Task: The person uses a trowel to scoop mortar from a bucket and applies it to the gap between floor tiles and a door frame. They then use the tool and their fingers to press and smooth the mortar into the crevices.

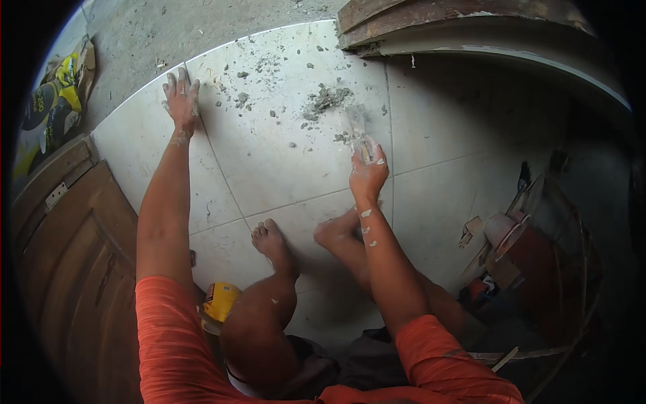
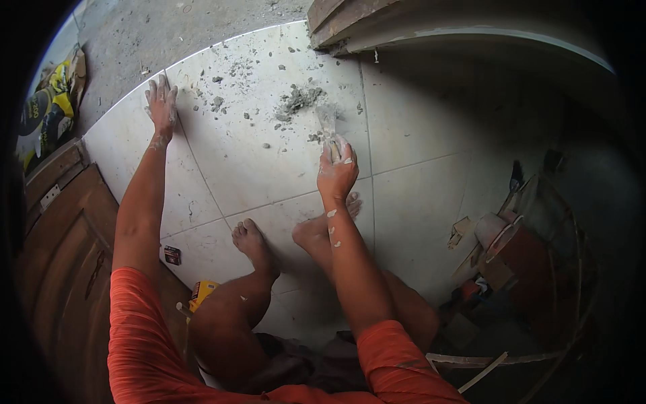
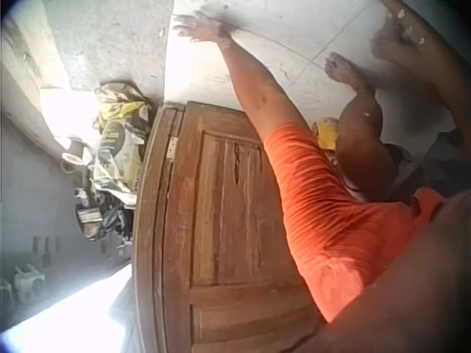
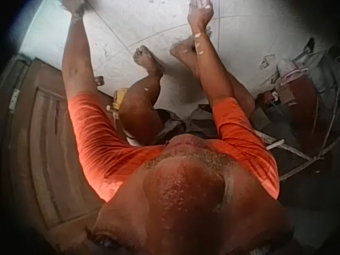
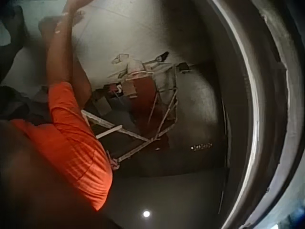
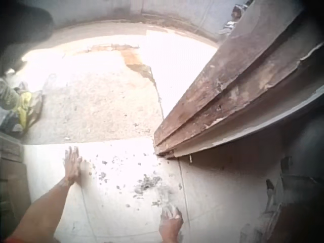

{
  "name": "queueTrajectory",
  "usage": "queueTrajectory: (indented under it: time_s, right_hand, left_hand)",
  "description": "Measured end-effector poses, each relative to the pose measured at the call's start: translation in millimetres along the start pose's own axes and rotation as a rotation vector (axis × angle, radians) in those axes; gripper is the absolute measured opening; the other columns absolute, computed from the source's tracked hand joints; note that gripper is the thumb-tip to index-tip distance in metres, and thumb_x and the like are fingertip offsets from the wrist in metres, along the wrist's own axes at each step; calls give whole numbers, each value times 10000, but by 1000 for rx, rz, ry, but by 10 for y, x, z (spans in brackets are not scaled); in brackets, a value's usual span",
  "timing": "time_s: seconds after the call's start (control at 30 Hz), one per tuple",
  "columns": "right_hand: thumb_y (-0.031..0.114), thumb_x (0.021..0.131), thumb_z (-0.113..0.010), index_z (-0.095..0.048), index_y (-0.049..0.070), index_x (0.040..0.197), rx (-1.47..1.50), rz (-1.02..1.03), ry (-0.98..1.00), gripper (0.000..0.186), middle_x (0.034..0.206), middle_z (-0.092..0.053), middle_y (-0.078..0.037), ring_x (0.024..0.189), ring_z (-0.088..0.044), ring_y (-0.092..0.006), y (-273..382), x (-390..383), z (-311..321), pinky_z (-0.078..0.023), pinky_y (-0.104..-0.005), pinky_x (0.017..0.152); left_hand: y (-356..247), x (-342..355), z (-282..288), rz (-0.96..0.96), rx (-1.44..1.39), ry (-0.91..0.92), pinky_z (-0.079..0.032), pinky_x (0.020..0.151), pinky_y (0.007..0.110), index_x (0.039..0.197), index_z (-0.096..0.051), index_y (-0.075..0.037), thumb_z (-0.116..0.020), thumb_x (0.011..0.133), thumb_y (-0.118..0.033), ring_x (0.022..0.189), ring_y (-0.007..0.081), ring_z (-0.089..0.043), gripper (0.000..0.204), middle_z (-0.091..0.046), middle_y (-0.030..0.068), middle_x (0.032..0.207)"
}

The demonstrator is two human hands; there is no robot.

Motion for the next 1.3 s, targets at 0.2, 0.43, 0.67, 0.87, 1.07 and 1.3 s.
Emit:
queueTrajectory:
  time_s: [0.2,0.43,0.67,0.87,1.07,1.3]
  right_hand:
    - [328,988,-649,-685,0,1215,-158,-444,387,400,988,-747,-248,884,-711,-440,-35,-710,827,-536,-504,843]
    - [299,970,-665,-678,-27,1243,114,-263,680,425,1059,-740,-258,1016,-723,-387,618,-1729,2154,-556,-400,899]
    - [330,988,-682,-680,-22,1294,1362,-851,883,467,1043,-775,-135,996,-737,-247,1147,-1691,3744,-552,-350,854]
    - [408,986,-709,-670,73,1319,831,-603,909,474,1225,-699,-95,1123,-642,-187,1045,-1652,4092,-487,-321,984]
    - [313,910,-784,-664,73,1357,426,-235,496,521,1230,-706,-219,1153,-678,-371,115,-1484,4980,-519,-386,1015]
    - [200,922,-778,-777,31,951,408,-939,254,172,806,-716,-51,616,-568,-78,-2666,-1578,6300,-469,-279,570]
  left_hand:
    - [-885,-1515,674,384,-476,698,-335,1172,395,1074,-818,-37,-452,1066,-521,1365,321,-539,607,-666,222,1371]
    - [-2805,-4422,1266,1036,-1038,1251,-528,960,416,1510,-504,-77,-475,1031,-647,1159,283,-632,746,-648,116,1327]
    - [-4026,-4832,2052,1171,-1115,1097,-553,485,275,1025,-601,-80,-539,1071,-391,571,175,-611,320,-645,59,835]
    - [-4113,-5085,2027,995,-1153,1356,-612,824,423,1123,-628,-40,-439,1108,-423,893,231,-722,428,-722,122,1026]
    - [-4834,-5169,2440,598,-660,1190,-514,1013,515,1171,-640,-46,-545,1065,-486,1047,322,-688,462,-705,149,1168]
    - [-5636,-5203,2515,581,20,715,-590,704,403,1066,-725,95,-672,940,-552,813,297,-723,662,-773,215,974]
Point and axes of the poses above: each hand's wrist, its own x-axis towards the middle knuckle, its own z-axis out of the back of the hand, y = z × x, the point moved 4 cm from there along x, towards the middle knuckle
